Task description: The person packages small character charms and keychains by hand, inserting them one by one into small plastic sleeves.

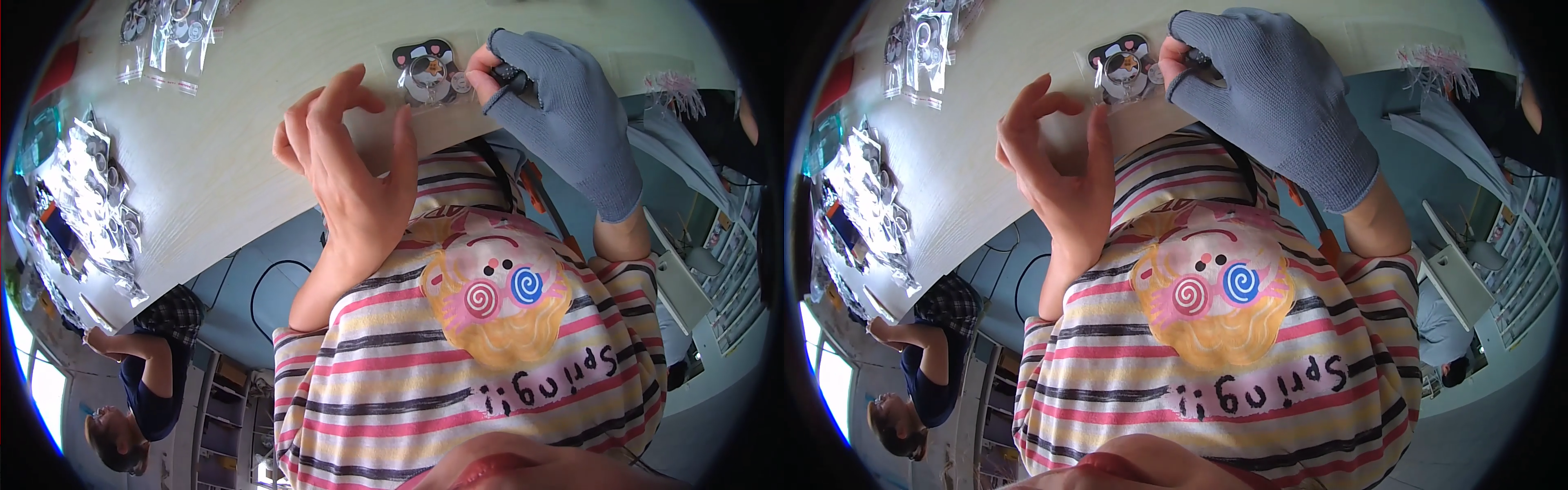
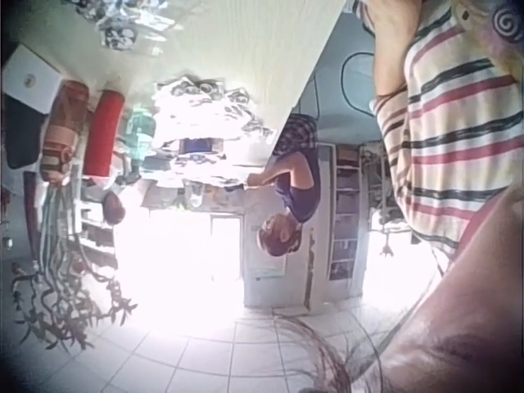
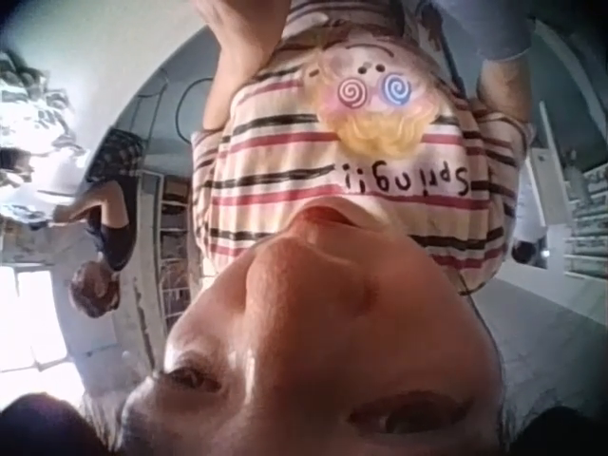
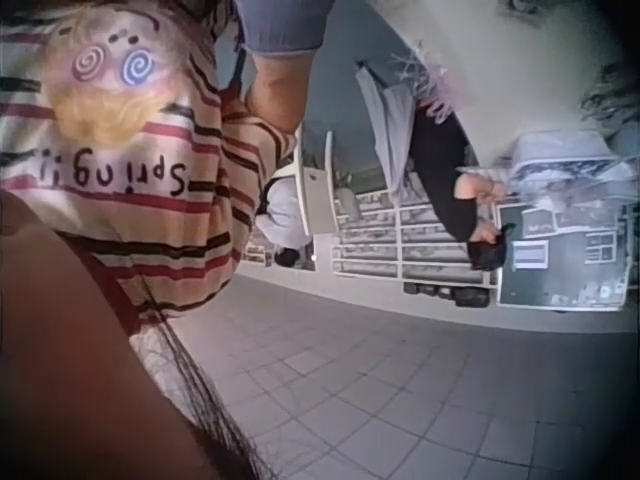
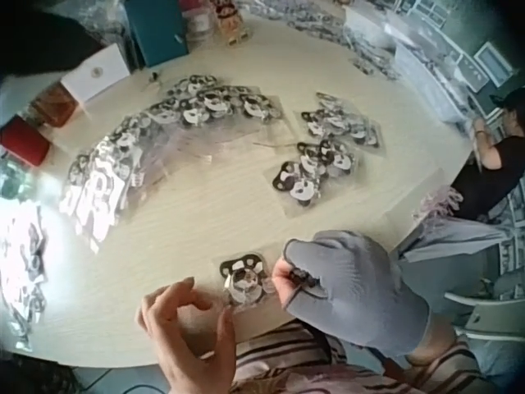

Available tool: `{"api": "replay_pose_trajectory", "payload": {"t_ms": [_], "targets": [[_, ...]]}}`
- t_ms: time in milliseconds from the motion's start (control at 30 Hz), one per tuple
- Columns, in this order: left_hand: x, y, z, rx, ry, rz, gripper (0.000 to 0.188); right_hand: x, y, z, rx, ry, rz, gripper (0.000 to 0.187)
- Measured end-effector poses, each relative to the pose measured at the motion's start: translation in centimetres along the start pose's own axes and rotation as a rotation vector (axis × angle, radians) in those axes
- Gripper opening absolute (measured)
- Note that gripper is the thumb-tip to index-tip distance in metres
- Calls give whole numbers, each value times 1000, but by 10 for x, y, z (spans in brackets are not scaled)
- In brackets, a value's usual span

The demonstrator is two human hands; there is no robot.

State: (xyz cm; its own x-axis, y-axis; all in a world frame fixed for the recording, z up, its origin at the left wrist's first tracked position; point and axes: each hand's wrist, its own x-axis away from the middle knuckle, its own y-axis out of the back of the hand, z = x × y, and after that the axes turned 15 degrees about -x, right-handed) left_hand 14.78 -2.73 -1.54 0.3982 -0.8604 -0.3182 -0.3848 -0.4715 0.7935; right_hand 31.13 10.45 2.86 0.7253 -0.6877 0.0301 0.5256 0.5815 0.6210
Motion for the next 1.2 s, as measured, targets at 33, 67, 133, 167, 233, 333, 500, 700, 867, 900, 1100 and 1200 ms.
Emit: {"api": "replay_pose_trajectory", "payload": {"t_ms": [33,67,133,167,233,333,500,700,867,900,1100,1200], "targets": [[0,0,0,-24,-14,-35,52,-1,1,1,7,-18,30,9],[3,-7,5,38,-89,-190,43,-1,2,2,7,-18,30,9],[13,-1,3,-246,-377,-237,31,-2,3,4,-9,-65,60,9],[17,-5,3,-334,-550,-267,23,-2,3,4,-9,-64,61,9],[21,-6,0,-423,-595,-101,32,-1,4,5,-13,-55,61,9],[20,-5,-4,-463,-548,94,43,-2,3,8,-65,-87,62,10],[17,-2,-8,-437,-495,252,53,-3,4,9,-33,-39,58,11],[18,-2,-4,-406,-503,245,54,-3,1,9,-69,-52,60,11],[15,-1,-4,-373,-486,288,55,-3,-1,12,-27,-34,54,12],[14,-2,-3,-372,-488,287,55,-2,-3,15,10,-109,8,12],[13,-1,1,-351,-487,283,58,19,-10,18,404,213,-91,30],[14,0,2,-303,-477,354,58,25,-23,1,374,361,10,58]]}}
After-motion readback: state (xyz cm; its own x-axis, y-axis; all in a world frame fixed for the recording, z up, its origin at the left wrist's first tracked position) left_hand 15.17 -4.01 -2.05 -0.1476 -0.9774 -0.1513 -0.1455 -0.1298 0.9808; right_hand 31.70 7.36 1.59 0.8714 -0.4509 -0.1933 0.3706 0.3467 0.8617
